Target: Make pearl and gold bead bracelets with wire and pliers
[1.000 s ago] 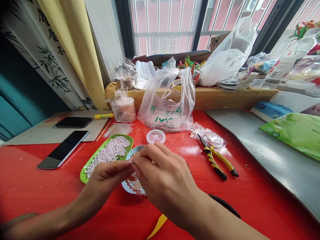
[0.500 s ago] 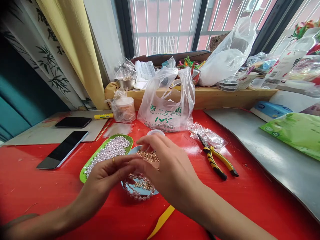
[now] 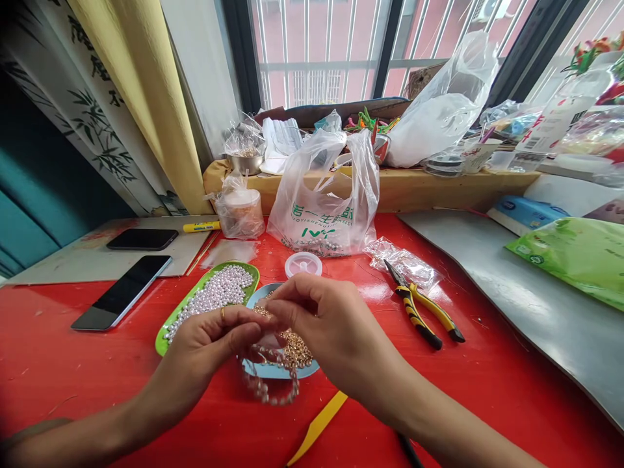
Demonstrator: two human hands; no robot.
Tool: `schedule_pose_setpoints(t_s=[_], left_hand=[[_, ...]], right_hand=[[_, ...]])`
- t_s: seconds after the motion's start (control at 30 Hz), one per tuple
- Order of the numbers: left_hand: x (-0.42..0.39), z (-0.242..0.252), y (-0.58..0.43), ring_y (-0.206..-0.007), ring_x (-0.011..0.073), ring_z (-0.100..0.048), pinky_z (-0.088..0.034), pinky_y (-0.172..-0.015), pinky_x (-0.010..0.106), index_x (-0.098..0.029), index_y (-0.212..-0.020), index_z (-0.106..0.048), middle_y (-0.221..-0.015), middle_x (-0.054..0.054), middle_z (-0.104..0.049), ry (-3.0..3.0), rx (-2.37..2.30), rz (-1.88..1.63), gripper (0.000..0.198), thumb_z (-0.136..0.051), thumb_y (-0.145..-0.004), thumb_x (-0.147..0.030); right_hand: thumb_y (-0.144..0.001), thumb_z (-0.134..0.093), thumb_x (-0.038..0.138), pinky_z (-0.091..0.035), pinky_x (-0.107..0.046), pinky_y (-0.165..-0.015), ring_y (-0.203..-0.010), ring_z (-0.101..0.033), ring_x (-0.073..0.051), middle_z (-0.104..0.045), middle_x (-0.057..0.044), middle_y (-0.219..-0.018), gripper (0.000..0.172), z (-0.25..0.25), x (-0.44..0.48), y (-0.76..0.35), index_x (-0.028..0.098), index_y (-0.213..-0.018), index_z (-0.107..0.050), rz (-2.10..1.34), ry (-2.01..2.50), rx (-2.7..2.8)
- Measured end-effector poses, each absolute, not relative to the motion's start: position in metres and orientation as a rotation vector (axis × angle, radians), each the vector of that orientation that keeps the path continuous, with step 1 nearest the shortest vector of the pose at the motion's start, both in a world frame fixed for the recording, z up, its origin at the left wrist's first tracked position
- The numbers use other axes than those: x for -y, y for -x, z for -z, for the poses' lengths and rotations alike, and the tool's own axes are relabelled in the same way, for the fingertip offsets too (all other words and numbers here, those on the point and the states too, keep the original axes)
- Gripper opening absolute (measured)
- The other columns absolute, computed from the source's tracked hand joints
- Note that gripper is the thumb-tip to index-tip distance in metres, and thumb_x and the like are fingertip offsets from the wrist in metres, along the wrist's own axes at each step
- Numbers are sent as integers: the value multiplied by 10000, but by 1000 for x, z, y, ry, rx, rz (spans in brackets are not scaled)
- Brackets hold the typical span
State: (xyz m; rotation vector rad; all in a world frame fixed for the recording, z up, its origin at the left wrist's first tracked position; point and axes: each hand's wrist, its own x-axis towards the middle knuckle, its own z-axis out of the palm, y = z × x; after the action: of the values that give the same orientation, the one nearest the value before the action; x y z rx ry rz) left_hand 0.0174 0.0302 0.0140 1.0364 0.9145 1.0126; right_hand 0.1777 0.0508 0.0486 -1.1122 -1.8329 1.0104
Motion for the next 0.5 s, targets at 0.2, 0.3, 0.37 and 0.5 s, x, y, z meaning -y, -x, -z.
schedule_pose_setpoints(t_s=[0.2,0.3,0.37,0.5], left_hand=[[-31,-13,-15,-646,164,-702,-571,-629,256,-152,-746,-698,-711,60,-757,-1033,-975,-1020,99,-695,-727,-249],[-29,-13,-14,-648,157,-694,-556,-620,240,-155,-746,-710,-722,66,-756,-1075,-968,-1021,165,-656,-771,-309],[-28,-14,-14,-667,144,-686,-542,-627,217,-161,-747,-723,-739,62,-756,-1121,-964,-1027,199,-634,-794,-333],[-27,-17,-14,-735,131,-679,-531,-672,186,-182,-752,-730,-766,27,-751,-1173,-984,-1077,76,-700,-737,-251]], right_hand=[[-709,-627,121,-506,-211,-544,-600,-617,-110,-669,-2,-642,61,-49,-55,-182,164,-676,-657,-1074,1041,1752],[-711,-628,120,-489,-201,-523,-577,-598,-101,-667,-1,-635,67,-50,-55,-182,159,-676,-669,-1074,1061,1757],[-725,-616,126,-464,-188,-494,-546,-568,-89,-649,6,-610,80,-51,-54,-181,158,-671,-666,-1085,1068,1758],[-769,-582,157,-412,-171,-445,-490,-499,-72,-578,30,-543,148,-49,-51,-179,159,-625,-620,-1088,1088,1788]])
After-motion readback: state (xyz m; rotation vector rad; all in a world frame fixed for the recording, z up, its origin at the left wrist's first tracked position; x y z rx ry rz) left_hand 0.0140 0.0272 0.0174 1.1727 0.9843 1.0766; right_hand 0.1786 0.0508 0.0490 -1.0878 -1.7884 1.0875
